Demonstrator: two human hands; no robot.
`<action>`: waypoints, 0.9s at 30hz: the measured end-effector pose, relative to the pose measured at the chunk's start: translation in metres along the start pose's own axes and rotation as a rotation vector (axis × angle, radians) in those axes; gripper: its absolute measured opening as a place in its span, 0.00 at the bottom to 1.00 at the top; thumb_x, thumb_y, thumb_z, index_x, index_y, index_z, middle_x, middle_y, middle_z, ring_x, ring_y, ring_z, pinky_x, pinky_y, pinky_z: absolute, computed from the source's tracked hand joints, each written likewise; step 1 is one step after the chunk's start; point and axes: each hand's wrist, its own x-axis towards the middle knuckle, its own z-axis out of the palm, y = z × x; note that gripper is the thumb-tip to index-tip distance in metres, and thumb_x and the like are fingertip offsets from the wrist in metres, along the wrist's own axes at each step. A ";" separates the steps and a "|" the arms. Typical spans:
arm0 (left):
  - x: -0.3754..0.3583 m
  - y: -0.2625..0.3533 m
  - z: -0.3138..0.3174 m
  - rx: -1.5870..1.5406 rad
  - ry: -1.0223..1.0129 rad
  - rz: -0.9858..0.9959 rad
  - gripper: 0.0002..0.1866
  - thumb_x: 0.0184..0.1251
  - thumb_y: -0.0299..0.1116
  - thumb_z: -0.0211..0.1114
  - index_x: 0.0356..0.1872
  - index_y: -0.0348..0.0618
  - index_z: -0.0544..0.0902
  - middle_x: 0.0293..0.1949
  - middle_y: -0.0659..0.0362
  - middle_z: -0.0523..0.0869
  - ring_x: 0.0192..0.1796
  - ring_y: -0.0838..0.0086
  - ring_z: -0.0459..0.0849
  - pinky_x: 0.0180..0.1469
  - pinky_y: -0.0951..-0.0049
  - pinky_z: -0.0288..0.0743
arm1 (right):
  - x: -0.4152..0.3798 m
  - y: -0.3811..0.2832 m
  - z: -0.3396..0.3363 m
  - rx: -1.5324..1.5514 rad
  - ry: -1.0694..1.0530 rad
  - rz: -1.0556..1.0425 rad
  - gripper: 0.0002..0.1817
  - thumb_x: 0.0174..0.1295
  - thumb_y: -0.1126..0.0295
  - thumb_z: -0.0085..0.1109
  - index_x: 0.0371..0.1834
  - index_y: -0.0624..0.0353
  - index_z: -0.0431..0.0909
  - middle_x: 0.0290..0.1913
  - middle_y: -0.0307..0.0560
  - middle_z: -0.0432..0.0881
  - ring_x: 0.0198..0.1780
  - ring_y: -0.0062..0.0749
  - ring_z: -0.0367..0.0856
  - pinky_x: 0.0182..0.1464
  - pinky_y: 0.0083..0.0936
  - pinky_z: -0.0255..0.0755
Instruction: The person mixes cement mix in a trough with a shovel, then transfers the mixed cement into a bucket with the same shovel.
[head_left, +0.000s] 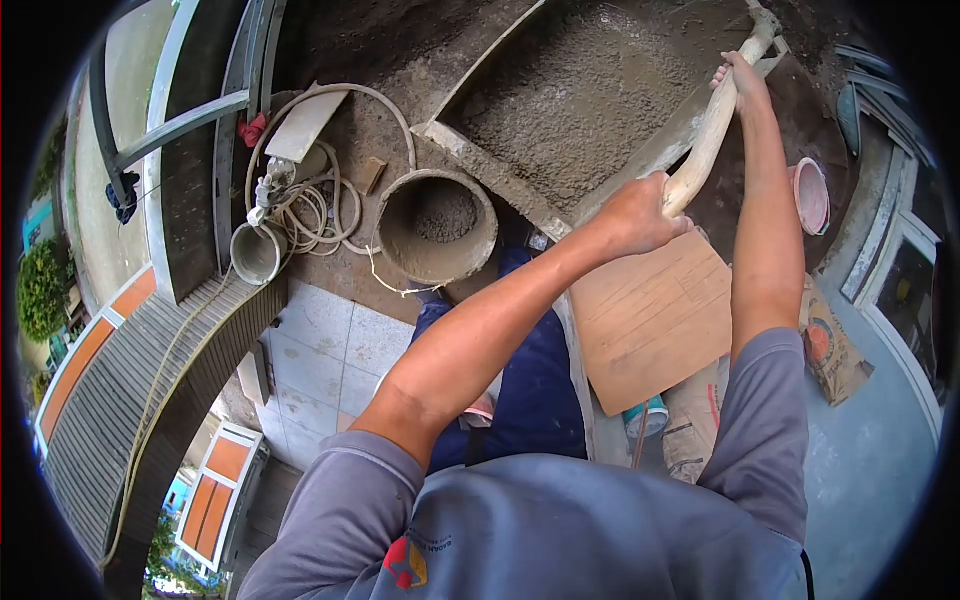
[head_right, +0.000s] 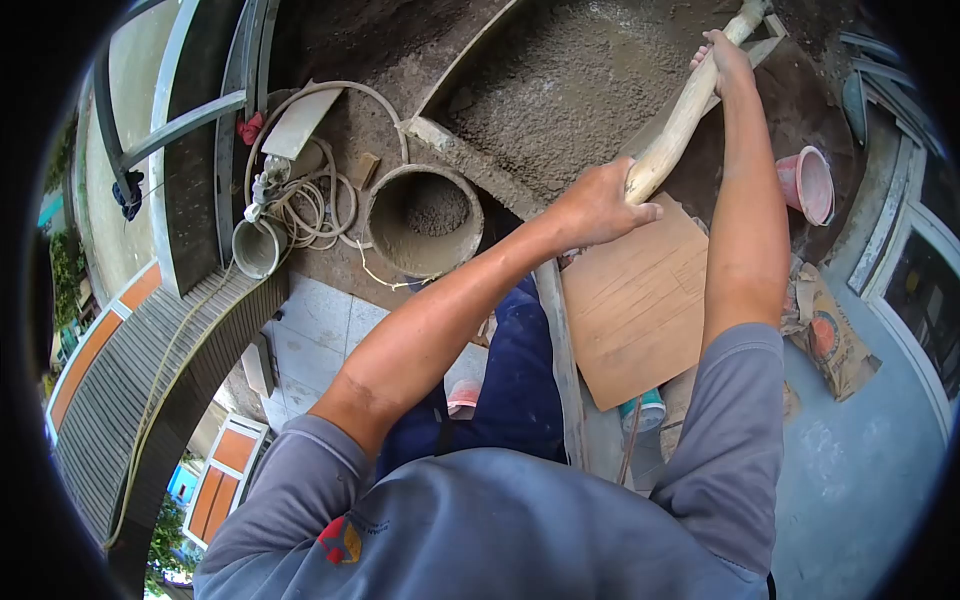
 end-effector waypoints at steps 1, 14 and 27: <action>0.015 -0.004 0.002 -0.034 0.001 -0.049 0.29 0.57 0.43 0.71 0.50 0.27 0.75 0.39 0.38 0.85 0.43 0.54 0.86 0.47 0.60 0.77 | 0.020 0.012 0.001 -0.046 0.037 0.027 0.10 0.64 0.67 0.57 0.31 0.57 0.66 0.22 0.38 0.67 0.19 0.26 0.67 0.21 0.26 0.69; -0.063 -0.024 0.014 -0.101 0.041 -0.623 0.29 0.57 0.40 0.64 0.52 0.23 0.74 0.42 0.34 0.84 0.49 0.48 0.86 0.53 0.59 0.76 | -0.049 0.293 0.074 -0.045 -0.412 0.718 0.06 0.61 0.71 0.55 0.32 0.59 0.68 0.20 0.43 0.68 0.19 0.33 0.70 0.23 0.36 0.74; -0.082 0.089 -0.002 -0.150 0.027 -0.328 0.26 0.57 0.40 0.62 0.46 0.21 0.75 0.36 0.32 0.84 0.43 0.43 0.85 0.51 0.53 0.77 | -0.114 0.166 0.038 0.292 -0.421 0.752 0.10 0.63 0.74 0.57 0.30 0.56 0.64 0.17 0.40 0.70 0.16 0.23 0.69 0.21 0.20 0.70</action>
